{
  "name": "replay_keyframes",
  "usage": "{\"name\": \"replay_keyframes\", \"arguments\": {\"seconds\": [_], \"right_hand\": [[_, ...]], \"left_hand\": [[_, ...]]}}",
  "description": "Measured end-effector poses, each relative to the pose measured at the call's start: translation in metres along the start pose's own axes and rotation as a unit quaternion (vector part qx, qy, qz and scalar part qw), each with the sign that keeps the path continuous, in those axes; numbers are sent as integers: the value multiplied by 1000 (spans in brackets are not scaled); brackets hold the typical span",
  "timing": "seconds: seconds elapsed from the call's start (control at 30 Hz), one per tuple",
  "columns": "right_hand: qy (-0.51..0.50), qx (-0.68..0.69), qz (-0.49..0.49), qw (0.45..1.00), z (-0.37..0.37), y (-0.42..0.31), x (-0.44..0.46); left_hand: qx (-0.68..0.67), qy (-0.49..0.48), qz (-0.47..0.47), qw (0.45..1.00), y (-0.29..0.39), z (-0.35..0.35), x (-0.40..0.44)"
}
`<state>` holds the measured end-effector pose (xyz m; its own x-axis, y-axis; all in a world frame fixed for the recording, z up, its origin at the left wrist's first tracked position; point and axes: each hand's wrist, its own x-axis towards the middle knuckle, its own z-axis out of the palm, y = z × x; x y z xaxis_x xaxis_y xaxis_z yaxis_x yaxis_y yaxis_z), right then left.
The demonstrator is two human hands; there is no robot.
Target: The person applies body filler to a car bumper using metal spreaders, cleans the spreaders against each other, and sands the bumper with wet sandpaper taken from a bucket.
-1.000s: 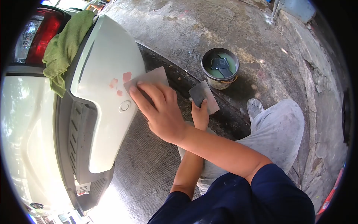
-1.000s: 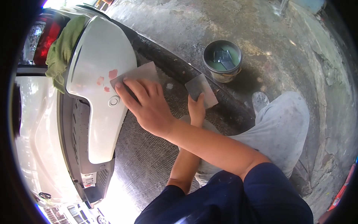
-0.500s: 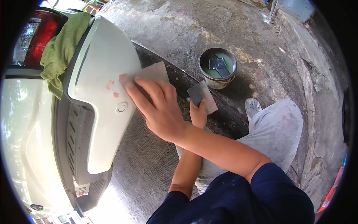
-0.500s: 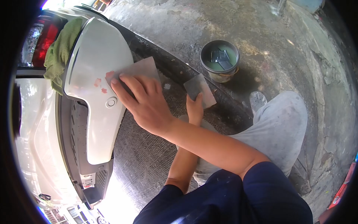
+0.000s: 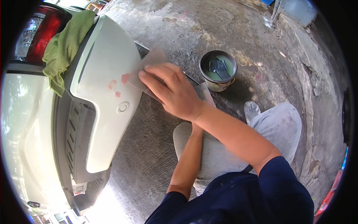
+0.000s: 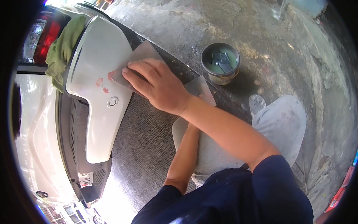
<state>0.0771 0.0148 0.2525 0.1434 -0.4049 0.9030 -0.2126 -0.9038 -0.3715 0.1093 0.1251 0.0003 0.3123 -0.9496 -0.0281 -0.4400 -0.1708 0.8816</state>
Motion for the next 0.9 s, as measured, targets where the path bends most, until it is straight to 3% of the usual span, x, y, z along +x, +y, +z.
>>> {"name": "replay_keyframes", "arguments": {"seconds": [0.03,0.33,0.53,0.63,0.67,0.7,0.73,0.8,0.87,0.9], "right_hand": [[2,3,-18,1000,1,5,4],[-25,19,-78,996,4,14,14],[-95,55,-25,994,-9,25,-19],[-124,44,66,989,-51,27,-26],[-125,52,124,983,-67,27,-27],[-124,58,179,974,-85,28,-26],[-109,107,261,953,-98,34,-38],[18,323,561,762,-117,40,-60],[82,451,596,659,-126,45,-57],[65,459,606,646,-125,48,-62]], "left_hand": [[-11,-3,63,998,-3,0,1],[-102,6,70,992,32,-5,9],[-29,23,31,999,57,-12,10],[-126,38,-45,990,78,-22,17],[-294,36,-129,946,85,-27,14],[-402,30,-130,906,92,-33,10],[-504,22,-128,854,106,-41,3],[-555,15,-140,820,134,-51,-14],[-592,-10,-147,792,149,-54,-26],[-602,-30,-142,785,154,-53,-32]]}}
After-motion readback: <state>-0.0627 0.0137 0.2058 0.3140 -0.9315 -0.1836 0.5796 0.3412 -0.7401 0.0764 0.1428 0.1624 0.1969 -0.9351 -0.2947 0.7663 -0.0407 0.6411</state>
